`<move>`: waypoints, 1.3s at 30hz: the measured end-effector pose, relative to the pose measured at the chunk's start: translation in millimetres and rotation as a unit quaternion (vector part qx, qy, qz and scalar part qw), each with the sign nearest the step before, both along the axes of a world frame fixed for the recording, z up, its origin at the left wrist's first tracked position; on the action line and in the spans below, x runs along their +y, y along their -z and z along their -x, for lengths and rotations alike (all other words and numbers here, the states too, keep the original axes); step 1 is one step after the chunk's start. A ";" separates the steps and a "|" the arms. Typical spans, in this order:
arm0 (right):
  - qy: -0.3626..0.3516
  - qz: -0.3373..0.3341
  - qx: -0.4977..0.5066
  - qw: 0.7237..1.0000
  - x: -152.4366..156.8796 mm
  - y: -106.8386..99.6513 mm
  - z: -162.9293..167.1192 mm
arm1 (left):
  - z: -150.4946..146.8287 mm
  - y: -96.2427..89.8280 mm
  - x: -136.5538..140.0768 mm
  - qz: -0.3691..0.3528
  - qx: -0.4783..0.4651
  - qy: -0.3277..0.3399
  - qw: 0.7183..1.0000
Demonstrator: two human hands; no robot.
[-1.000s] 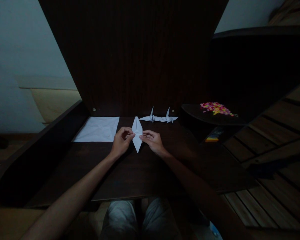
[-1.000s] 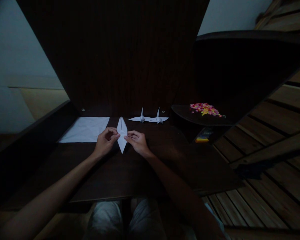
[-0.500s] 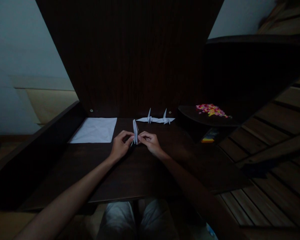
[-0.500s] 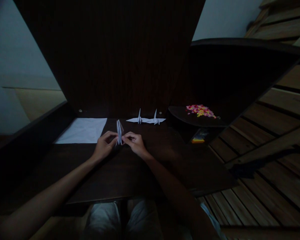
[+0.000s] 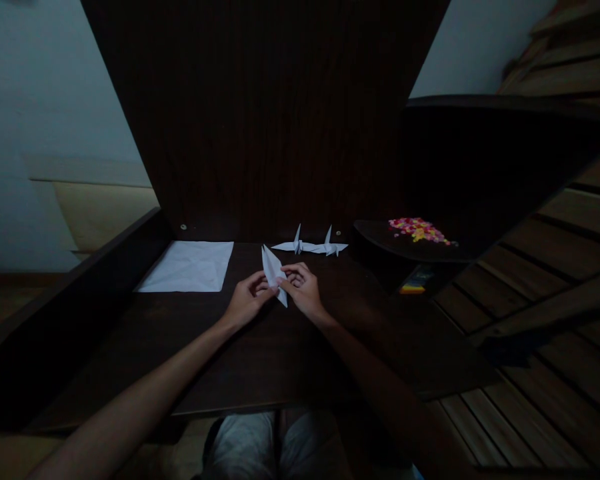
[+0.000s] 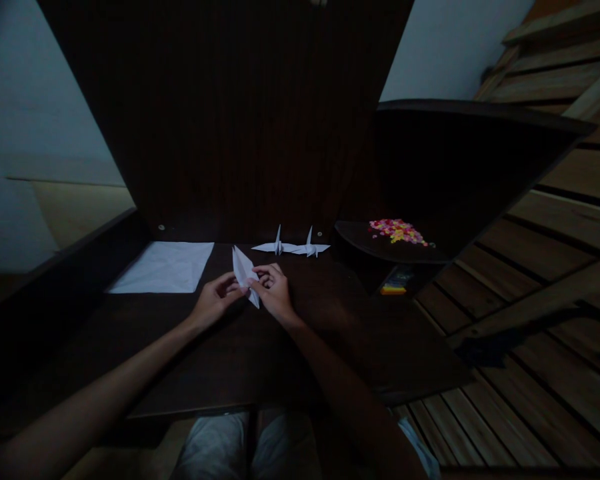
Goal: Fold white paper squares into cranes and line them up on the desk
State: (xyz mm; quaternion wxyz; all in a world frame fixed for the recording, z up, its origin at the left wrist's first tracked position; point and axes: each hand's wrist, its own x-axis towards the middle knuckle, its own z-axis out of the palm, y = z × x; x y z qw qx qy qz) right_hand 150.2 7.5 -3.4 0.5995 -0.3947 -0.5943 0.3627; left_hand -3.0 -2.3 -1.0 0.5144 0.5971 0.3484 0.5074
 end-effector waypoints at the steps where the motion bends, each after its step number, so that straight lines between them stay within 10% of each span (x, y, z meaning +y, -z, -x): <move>1: 0.002 0.005 0.003 1.000 0.4 0.5 0.4 | -0.6 1.6 0.5 -0.001 0.003 -0.002 1.000; 39: -0.080 0.063 0.087 0.991 12.8 19.1 2.6 | 9.6 -2.0 14.2 0.017 -0.011 -0.069 0.997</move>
